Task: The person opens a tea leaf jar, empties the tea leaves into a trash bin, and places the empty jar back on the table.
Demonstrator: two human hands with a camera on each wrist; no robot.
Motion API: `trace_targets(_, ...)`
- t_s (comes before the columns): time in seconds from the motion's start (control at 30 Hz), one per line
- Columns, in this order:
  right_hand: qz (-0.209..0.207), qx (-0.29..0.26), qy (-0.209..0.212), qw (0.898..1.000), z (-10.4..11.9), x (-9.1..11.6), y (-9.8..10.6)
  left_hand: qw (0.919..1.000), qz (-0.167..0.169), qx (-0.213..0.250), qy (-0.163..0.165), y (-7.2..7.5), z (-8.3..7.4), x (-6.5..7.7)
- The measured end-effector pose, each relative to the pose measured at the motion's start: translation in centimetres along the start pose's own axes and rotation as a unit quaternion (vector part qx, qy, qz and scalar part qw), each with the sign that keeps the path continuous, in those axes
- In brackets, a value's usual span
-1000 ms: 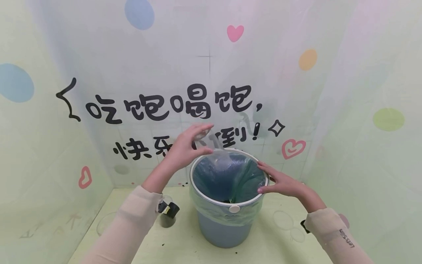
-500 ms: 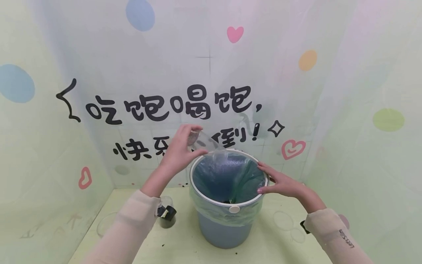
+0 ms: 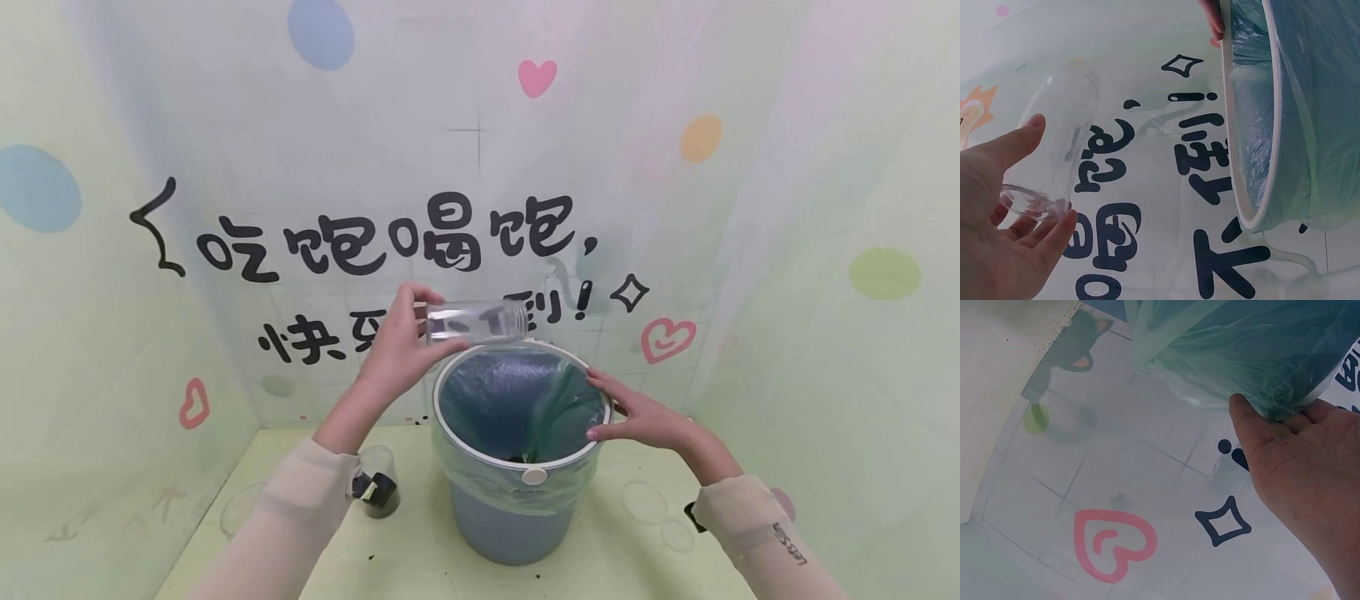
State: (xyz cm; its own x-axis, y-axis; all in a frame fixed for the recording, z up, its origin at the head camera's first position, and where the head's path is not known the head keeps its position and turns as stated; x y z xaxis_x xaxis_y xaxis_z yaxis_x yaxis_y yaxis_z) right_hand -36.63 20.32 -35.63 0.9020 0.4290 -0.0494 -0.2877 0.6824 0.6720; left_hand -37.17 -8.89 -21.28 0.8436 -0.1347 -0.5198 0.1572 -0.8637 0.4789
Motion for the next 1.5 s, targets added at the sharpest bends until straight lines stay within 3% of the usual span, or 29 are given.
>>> trace_targets(0.1,0.000,0.002,0.004,1.000,0.0,0.0,0.0,1.0000,-0.003,0.006,0.006,0.1,0.2,0.1)
trace_targets(0.33,0.000,0.004,0.007,1.000,0.1,0.1,0.1,0.9989,-0.029,-0.033,-0.019,1.0,0.0,0.3)
trace_targets(0.63,0.000,0.003,0.008,1.000,0.2,0.0,0.0,0.9955,-0.077,-0.025,-0.051,2.9,-0.2,0.8)
trace_targets(0.83,-0.002,0.004,0.013,1.000,0.2,-0.1,0.0,0.9936,-0.102,-0.020,-0.044,4.6,0.2,1.6)
trace_targets(1.07,-0.006,0.007,0.007,1.000,-0.2,-0.1,0.1,0.9927,-0.114,-0.030,-0.027,6.3,1.1,3.8)
trace_targets(1.5,-0.009,0.011,0.021,1.000,0.4,0.2,0.1,0.9880,-0.115,-0.088,0.054,10.6,5.6,10.0)
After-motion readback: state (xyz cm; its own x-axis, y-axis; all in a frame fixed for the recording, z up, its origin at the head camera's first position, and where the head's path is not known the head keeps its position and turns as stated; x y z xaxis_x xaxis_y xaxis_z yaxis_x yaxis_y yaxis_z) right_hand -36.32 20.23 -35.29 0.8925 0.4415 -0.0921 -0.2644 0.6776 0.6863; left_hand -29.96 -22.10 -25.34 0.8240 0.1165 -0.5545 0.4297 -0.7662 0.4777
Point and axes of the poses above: each hand's wrist, its own x-axis away from the middle knuckle, its own y-axis out of the back of the hand, z = x × y, the point moved 10 cm from there along -x, towards the middle knuckle, and after that the axes turned 4 degrees about -z, right-handed, at the moved point
